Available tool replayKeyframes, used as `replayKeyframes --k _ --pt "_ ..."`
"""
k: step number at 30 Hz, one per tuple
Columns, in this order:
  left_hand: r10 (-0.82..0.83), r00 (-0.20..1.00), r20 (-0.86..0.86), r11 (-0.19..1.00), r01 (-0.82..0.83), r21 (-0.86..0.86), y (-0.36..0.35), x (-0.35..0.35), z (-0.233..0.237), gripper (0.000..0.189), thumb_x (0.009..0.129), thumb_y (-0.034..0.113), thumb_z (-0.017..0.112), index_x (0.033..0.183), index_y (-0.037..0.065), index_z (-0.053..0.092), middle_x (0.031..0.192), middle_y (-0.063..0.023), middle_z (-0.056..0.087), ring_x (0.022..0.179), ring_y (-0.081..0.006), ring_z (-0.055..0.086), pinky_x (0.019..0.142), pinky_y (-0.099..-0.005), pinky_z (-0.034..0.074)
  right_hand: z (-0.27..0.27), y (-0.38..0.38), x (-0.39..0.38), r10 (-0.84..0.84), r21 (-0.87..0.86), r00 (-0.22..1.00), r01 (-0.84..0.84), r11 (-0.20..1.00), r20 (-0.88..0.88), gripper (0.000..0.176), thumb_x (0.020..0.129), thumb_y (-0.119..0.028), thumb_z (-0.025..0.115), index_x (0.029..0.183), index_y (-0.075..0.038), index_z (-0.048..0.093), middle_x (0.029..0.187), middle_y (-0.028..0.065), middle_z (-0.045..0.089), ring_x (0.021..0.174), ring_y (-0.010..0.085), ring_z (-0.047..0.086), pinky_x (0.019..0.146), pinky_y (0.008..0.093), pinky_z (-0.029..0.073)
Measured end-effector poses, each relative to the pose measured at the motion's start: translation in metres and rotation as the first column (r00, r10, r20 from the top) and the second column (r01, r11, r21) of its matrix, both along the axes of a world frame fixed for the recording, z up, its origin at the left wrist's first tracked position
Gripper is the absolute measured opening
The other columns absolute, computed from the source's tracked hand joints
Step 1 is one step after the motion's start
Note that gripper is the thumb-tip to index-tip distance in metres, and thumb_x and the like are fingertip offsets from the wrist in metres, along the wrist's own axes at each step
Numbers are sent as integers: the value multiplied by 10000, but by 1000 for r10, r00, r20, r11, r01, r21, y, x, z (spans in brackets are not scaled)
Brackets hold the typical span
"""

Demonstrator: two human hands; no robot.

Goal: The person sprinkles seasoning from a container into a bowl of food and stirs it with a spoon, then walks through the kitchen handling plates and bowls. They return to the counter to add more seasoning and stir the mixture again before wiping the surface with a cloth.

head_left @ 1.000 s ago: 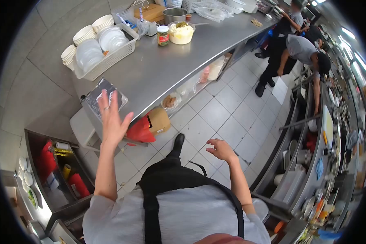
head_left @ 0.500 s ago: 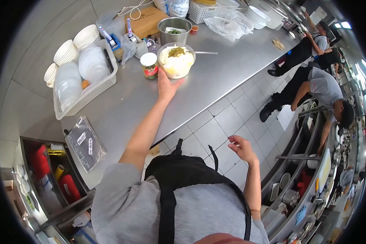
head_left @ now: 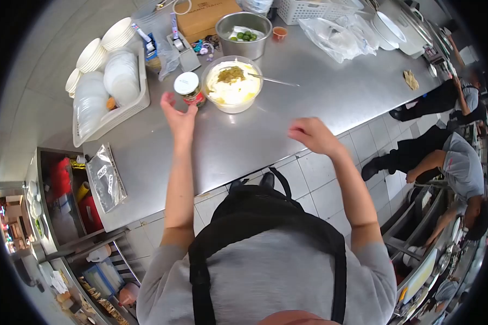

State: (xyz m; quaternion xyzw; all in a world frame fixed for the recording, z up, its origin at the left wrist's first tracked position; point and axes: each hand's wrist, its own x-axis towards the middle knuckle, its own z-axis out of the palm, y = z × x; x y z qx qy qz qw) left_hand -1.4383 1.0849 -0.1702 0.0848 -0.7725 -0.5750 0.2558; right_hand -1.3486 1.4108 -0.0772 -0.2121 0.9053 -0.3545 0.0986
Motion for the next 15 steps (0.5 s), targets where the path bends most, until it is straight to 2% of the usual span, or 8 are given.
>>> replayKeyframes --k 2,4,5,6,7,10,13,15 --pt "-113 994 -12 990 111 -82 -1 -11 7 637 650 128 770 1184 -6 447 1229 -116 498 1101 -246 492 867 -349 426 -21 -29 -15 83 3 993 -83 997 -84 153 831 -160 556 811 -8 557 708 144 565 636 323 515 605 381 419" --pt "-205 977 60 978 207 -34 0 -17 12 657 626 172 800 1164 -7 469 1181 -129 535 1092 -254 508 885 -355 418 -21 -67 -23 191 43 977 -188 981 -96 149 833 -166 544 856 -23 579 781 153 593 729 338 565 666 406 443" --pt "-250 963 101 968 252 -9 -3 -17 12 668 614 194 815 1155 -8 480 1157 -136 553 1087 -258 515 894 -359 414 -21 -84 -24 210 -8 973 -212 977 -101 145 831 -163 545 861 -27 582 785 151 594 734 334 568 674 405 446" --pt "-189 977 100 974 199 -107 -6 -16 11 645 600 219 820 1119 -7 509 1072 -145 592 1033 -278 547 889 -367 415 -22 -99 -22 231 -56 967 -238 970 -105 142 829 -160 545 867 -30 586 789 149 595 740 329 572 682 403 449" --pt "-188 978 91 973 198 -120 -10 -13 9 653 595 226 822 1120 -6 509 1073 -147 589 1025 -284 547 885 -373 416 -22 -108 -20 255 -103 961 -267 958 -110 140 827 -157 546 873 -33 590 793 146 596 745 324 575 690 402 452" --pt "-147 989 27 977 149 -152 -28 0 -6 674 579 252 829 1120 8 510 1070 -145 582 994 -293 546 865 -385 422 -18 -120 -12 240 -79 963 -251 965 -126 118 806 -133 568 861 -33 594 790 139 601 724 317 575 677 398 451" --pt "-73 997 20 991 75 -113 -48 8 -8 677 580 253 829 1128 16 510 1075 -142 580 1008 -285 542 867 -384 421 -4 -101 -13 96 -50 988 -103 993 -124 93 785 -108 592 842 -35 601 796 131 598 745 301 574 693 393 446" --pt "-47 998 52 991 53 -124 -59 8 -6 670 584 211 829 1139 20 507 1076 -134 581 1009 -268 545 870 -375 426 12 -85 -17 -244 -2 947 249 968 -209 74 777 -104 609 805 -35 607 795 126 594 727 303 569 677 397 445"
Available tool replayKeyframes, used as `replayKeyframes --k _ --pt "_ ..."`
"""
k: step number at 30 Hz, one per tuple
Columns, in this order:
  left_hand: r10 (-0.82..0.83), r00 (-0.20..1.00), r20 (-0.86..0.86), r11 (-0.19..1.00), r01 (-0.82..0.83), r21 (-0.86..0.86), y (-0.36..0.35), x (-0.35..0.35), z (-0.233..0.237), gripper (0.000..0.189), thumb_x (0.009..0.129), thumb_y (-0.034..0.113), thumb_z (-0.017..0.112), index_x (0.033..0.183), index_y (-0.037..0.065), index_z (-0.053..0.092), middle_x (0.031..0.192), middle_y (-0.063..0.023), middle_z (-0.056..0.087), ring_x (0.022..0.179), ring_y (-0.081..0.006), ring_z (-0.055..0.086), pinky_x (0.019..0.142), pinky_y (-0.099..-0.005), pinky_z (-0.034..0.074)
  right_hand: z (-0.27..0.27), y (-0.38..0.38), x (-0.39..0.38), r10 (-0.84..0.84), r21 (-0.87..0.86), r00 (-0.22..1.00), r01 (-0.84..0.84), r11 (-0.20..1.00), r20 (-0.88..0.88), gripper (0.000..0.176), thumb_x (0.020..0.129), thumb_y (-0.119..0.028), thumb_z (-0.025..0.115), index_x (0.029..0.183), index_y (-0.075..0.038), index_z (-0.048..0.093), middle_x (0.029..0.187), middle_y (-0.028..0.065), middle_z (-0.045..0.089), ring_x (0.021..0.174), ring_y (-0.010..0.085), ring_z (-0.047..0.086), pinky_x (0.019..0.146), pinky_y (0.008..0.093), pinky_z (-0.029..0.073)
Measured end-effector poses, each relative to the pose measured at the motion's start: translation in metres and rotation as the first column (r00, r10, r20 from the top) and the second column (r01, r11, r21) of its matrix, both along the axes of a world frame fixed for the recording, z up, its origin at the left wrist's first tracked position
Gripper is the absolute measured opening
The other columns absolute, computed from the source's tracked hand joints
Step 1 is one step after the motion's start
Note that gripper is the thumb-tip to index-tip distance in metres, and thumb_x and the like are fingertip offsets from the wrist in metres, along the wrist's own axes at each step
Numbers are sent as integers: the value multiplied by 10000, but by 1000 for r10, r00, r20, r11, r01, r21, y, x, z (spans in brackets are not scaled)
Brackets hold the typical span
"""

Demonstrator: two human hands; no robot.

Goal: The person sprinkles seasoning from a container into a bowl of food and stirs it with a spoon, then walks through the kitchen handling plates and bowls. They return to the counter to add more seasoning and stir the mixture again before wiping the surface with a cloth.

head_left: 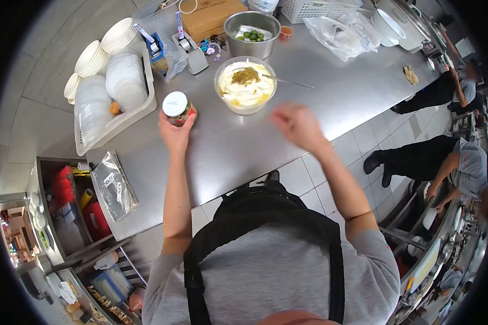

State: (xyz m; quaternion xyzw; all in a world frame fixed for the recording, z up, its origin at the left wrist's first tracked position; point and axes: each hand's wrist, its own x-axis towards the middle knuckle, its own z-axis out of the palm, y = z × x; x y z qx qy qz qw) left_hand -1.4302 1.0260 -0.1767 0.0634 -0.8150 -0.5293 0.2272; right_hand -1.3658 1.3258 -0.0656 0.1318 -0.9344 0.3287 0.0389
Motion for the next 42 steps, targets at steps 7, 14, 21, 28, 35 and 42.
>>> replayKeyframes --k 7,14,21,28,35,42 --pt "-193 980 48 974 185 133 -7 4 9 660 589 143 823 1148 12 496 1075 -108 600 970 -209 586 828 -334 470 1 30 -52 -33 517 946 206 831 -323 146 781 -139 580 906 -64 576 752 90 606 699 291 612 617 400 486" --pt "-291 954 66 940 272 206 -5 10 12 701 613 115 819 1192 0 442 1095 -113 585 980 -205 584 832 -323 477 20 20 -67 117 670 920 181 720 -375 325 737 -9 512 1004 -175 596 735 38 577 671 240 594 577 367 486" --pt "-343 938 56 920 323 221 -10 13 13 744 621 119 821 1228 1 407 1129 -115 564 992 -205 577 825 -323 483 72 7 -48 130 702 896 236 671 -425 300 701 -29 536 946 -190 596 676 42 551 640 240 586 560 374 475" --pt "-334 942 27 936 328 126 -13 -3 -7 714 586 171 841 1172 13 465 1119 -117 576 1005 -229 571 869 -346 452 29 19 -62 191 748 949 64 660 -250 331 712 -36 529 994 -193 604 702 54 604 645 245 622 539 366 488" --pt "-426 898 -110 881 439 176 7 -38 -22 796 615 223 837 1243 9 395 1168 -109 507 1067 -225 525 899 -357 449 6 28 -67 84 703 956 146 696 -282 232 783 -274 606 997 -187 591 835 40 617 833 215 612 685 394 463" --pt "51 932 -359 929 -176 -326 14 -81 -8 740 757 345 721 1266 -60 369 1225 -228 448 1084 -318 490 956 -390 396 14 93 -16 -370 336 694 658 674 -618 592 681 -413 707 1186 -183 501 1158 134 470 1083 295 447 771 439 370"
